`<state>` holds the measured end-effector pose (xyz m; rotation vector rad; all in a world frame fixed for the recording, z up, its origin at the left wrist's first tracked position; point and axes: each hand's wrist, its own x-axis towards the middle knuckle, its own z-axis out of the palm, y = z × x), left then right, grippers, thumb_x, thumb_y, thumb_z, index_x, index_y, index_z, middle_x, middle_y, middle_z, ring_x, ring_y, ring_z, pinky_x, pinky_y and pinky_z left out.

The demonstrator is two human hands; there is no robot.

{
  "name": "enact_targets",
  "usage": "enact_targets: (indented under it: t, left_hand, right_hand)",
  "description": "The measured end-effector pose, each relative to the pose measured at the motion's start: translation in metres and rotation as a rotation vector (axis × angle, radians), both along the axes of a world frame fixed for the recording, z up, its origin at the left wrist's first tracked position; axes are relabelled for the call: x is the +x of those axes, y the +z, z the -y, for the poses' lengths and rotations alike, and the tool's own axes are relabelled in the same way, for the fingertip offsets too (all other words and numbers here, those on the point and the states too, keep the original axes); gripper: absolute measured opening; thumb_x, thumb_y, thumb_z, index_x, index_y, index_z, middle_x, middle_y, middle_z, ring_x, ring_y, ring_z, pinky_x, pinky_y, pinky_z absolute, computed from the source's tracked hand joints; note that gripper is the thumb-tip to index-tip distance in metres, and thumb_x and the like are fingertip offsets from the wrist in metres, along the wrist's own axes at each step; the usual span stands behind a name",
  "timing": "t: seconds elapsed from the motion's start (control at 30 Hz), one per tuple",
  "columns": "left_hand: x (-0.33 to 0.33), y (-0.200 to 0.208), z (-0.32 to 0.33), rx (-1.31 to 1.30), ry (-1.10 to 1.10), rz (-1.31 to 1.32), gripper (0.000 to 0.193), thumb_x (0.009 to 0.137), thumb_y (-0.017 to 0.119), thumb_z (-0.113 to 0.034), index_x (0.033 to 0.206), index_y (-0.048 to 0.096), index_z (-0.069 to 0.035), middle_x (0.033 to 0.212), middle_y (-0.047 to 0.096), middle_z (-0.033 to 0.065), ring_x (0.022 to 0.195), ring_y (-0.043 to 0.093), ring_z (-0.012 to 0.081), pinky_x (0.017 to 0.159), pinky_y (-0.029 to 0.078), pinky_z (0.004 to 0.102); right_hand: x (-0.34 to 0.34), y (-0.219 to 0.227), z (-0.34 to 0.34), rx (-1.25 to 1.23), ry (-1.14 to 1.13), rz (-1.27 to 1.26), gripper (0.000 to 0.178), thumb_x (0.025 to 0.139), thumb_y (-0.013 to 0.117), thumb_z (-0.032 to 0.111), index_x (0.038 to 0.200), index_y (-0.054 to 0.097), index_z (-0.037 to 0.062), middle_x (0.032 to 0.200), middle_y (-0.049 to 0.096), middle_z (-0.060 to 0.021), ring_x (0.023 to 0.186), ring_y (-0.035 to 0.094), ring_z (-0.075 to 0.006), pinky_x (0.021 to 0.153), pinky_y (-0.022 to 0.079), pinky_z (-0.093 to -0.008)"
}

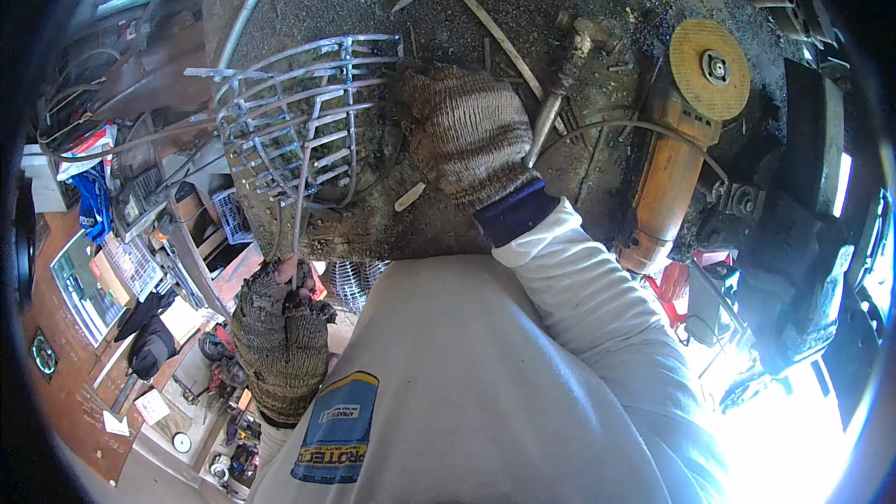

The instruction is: The person constructs a metal cage by positioning curved wire pieces on a workbench and welding the joints together using a hand-held electrode holder. The person adjusts the metal frame by hand and with a hammer between welding points.

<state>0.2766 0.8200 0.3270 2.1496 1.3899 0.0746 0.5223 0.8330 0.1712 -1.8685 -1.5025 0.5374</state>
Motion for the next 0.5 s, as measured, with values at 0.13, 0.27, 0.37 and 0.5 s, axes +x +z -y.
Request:
enact_targets:
  t: [0.13,0.27,0.37,0.5]
  left_hand:
    - [-0.003,-0.006,0.003,0.023,0.037,-0.006,0.04,0.083,0.068,-0.002,0.123,0.065,-0.003,0.105,0.069,0.0173,0.091,0.069,0.033,0.079,0.055,0.0391]
    - [0.0,-0.006,0.002,0.083,0.012,-0.018,0.04,0.083,0.069,-0.004,0.123,0.066,-0.003,0.101,0.069,0.0171,0.089,0.068,0.0319,0.081,0.055,0.0387]
    - [-0.004,-0.011,0.001,0.122,-0.01,0.032,0.041,0.083,0.068,-0.005,0.123,0.067,-0.002,0.099,0.069,0.0159,0.086,0.068,0.0296,0.08,0.055,0.0373]
    - [-0.011,-0.019,0.004,0.104,0.048,0.118,0.04,0.083,0.065,-0.007,0.122,0.067,-0.003,0.097,0.069,0.0144,0.085,0.068,0.0265,0.078,0.054,0.0351]
  right_hand:
    - [-0.005,-0.003,0.0,0.024,-0.028,0.024,0.032,0.089,0.07,0.029,0.115,0.072,0.01,0.1,0.073,-0.0152,0.091,0.07,-0.0339,0.079,0.056,-0.0423]
    - [0.0,-0.003,0.003,-0.013,-0.037,-0.036,0.033,0.092,0.069,0.027,0.117,0.069,0.0054,0.1,0.074,-0.0147,0.088,0.07,-0.032,0.078,0.056,-0.0382]
    - [0.009,-0.008,-0.004,0.308,-0.403,-0.714,0.018,0.093,0.068,0.019,0.103,0.07,0.0036,0.087,0.072,-0.0124,0.078,0.07,-0.0231,0.069,0.056,-0.0352]
    - [0.047,0.076,0.019,0.294,-0.279,-1.149,0.026,0.099,0.059,0.018,0.12,0.062,0.0017,0.1,0.07,-0.0087,0.085,0.066,-0.0145,0.073,0.054,-0.026]
